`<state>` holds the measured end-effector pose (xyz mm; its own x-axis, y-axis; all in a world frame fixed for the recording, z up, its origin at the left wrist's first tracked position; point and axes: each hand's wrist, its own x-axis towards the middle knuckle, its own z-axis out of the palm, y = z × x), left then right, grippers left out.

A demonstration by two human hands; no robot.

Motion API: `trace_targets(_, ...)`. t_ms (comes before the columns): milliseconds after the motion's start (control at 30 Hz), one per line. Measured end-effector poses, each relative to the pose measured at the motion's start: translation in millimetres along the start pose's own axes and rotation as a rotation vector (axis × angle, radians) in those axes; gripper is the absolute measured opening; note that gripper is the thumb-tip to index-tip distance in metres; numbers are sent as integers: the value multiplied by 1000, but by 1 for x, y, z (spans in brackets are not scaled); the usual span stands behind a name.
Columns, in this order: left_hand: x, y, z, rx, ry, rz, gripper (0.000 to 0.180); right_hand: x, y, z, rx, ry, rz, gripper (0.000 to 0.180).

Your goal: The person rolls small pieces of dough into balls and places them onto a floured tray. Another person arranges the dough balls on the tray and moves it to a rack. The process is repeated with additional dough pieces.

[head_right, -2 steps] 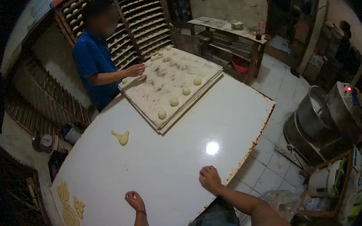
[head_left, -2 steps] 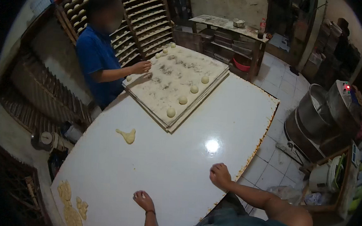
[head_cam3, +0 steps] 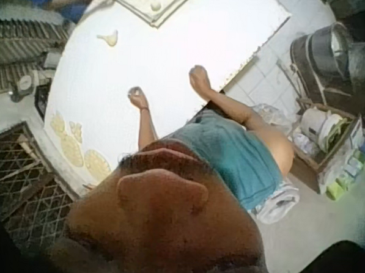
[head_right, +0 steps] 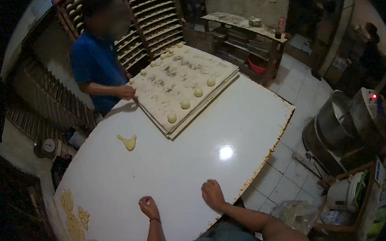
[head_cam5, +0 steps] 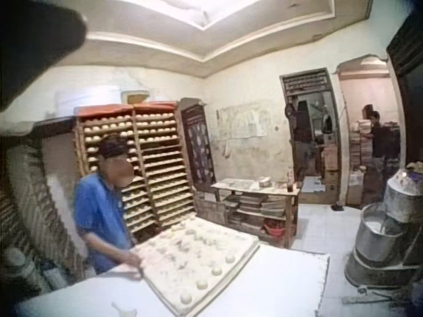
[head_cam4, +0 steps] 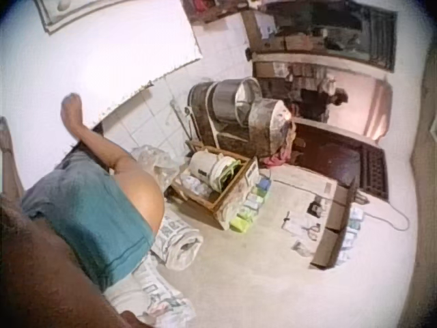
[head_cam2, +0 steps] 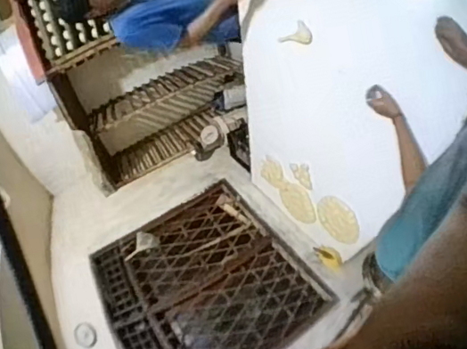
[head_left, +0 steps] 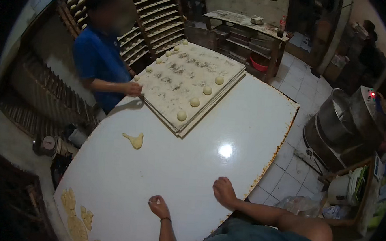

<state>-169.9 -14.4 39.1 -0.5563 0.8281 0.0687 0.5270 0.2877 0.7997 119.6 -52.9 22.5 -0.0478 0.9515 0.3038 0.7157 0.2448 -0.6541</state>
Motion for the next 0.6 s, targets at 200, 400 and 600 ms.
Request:
trace_targets(200, 1, -80, -25, 331, 202, 136, 12, -32, 11, -58, 450, -57, 478, 21)
trace_targets(400, -31, -66, 24, 232, 323, 157, 18, 108, 107, -127, 1528, 205, 1161, 22)
trace_targets(600, -47, 1, 11, -480, 919, -565, 40, 282, 245, -212, 1169, 322, 874, 32)
